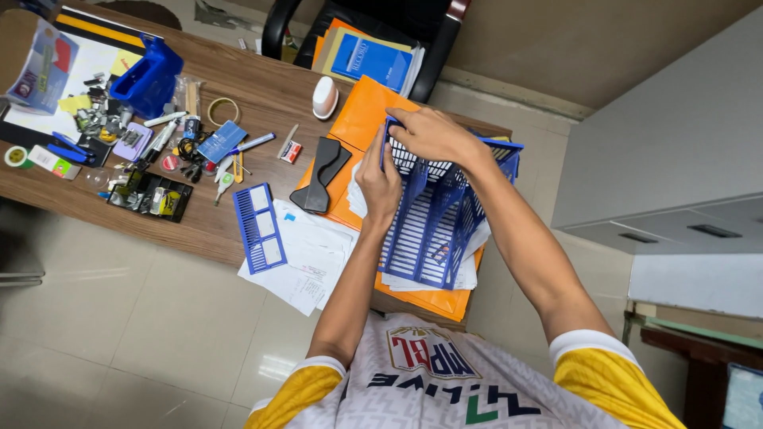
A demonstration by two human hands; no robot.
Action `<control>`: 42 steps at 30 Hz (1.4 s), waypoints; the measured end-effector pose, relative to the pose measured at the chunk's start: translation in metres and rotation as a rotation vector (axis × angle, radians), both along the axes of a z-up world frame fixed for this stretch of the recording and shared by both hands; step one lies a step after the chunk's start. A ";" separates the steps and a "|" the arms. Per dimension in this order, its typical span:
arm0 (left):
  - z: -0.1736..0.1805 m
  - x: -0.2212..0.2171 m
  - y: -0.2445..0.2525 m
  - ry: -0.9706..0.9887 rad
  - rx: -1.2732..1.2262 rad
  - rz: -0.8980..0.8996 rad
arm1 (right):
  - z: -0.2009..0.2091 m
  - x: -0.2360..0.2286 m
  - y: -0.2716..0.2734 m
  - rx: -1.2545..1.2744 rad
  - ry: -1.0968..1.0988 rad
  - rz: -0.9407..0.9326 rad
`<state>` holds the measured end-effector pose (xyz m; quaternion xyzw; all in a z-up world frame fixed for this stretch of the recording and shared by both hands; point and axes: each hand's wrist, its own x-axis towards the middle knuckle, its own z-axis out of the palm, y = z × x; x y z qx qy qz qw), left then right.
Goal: Assembling a blue plastic multi-tier file organizer on an office desk by snapping pieces together.
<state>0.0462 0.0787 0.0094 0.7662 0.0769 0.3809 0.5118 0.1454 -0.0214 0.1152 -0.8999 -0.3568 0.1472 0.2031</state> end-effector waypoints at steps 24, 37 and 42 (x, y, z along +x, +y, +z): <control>0.087 -0.014 -0.093 0.334 0.753 -0.297 | -0.119 -0.007 -0.188 0.996 0.696 -0.385; 0.083 -0.030 -0.135 0.339 0.664 -0.184 | -0.152 -0.015 -0.177 1.240 0.935 -0.337; 0.064 -0.027 -0.131 0.246 0.647 -0.172 | -0.163 -0.011 -0.174 1.248 0.767 -0.280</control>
